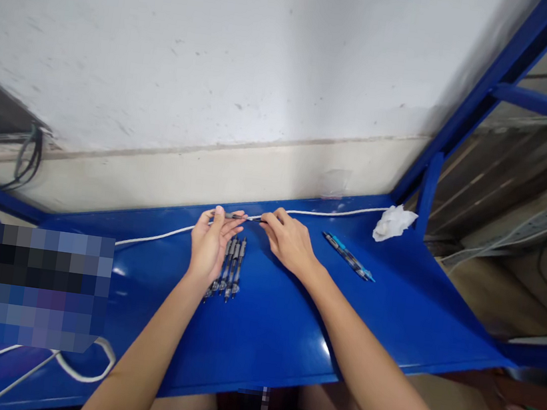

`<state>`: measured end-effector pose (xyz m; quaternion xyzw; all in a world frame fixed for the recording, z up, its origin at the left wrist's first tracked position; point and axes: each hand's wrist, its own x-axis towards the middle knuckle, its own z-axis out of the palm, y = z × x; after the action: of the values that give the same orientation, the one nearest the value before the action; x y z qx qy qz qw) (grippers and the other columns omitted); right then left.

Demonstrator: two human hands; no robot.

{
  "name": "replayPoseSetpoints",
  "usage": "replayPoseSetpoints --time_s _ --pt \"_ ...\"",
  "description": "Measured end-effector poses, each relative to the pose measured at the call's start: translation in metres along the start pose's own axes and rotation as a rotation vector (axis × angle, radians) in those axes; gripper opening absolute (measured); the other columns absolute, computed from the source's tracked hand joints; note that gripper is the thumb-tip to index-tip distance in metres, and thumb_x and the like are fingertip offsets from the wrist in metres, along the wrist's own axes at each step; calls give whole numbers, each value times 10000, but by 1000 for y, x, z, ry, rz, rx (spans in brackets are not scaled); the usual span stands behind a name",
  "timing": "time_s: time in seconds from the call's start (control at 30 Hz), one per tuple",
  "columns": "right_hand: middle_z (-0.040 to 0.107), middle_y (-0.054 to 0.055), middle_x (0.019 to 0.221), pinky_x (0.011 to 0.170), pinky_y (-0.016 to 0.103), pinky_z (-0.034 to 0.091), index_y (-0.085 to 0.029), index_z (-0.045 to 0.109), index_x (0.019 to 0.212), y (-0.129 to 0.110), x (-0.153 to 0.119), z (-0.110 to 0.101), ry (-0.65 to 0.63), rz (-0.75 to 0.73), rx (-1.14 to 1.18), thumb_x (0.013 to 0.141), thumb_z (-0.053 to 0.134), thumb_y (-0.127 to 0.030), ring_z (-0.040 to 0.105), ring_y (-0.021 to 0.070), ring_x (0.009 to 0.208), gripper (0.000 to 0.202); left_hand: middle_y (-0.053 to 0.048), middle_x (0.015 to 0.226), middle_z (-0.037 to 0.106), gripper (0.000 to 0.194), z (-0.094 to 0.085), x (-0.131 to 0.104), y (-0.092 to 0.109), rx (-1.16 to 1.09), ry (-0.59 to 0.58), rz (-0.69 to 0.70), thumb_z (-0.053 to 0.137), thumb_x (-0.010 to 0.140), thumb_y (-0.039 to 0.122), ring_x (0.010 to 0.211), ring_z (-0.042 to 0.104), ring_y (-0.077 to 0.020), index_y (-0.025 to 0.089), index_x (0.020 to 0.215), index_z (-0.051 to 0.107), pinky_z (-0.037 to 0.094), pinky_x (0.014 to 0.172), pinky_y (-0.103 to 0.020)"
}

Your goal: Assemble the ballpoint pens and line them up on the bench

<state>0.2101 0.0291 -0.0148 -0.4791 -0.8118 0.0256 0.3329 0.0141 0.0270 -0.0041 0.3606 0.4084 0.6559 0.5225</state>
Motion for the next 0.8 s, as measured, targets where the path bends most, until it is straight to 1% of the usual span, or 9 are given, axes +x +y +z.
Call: replayPoseSetpoints --time_s 0.33,0.47,0.6,0.7,0.8 --pt "715 76 1156 755 301 469 -252 656 1230 -1 0 0 -9 -25 39 1177 462 -375 696 205 922 235 -154 1118 849 427 3 -5 0 22 -94 -39 784 955 561 1003 841 -269 217 1082 565 638 880 -385" --pt "715 78 1135 743 297 475 -253 659 1214 -1 -1 0 2 -28 57 1177 458 -391 698 205 911 247 -144 1118 850 414 5 -6 2 20 -103 -29 775 963 560 999 841 -258 225 1082 564 636 918 -398" --pt "718 79 1126 765 298 490 -252 658 1211 -1 -1 0 4 -38 74 1176 460 -384 702 205 911 241 -135 1115 851 393 5 -6 1 13 -118 -24 762 978 548 1007 839 -252 235 1096 557 637 929 -400" --pt "724 86 1140 779 307 500 -249 655 1211 -3 -1 1 -5 -44 88 1176 458 -378 711 210 922 238 -131 1108 851 392 5 -7 -2 4 -131 -29 766 978 540 1000 840 -254 236 1105 554 639 932 -407" --pt "734 89 1182 793 312 511 -247 631 1231 -4 -2 3 -3 -48 156 1172 471 -363 726 216 963 207 -116 1085 852 401 5 -8 -4 7 -142 -46 797 957 524 983 841 -249 231 1108 569 640 937 -404"
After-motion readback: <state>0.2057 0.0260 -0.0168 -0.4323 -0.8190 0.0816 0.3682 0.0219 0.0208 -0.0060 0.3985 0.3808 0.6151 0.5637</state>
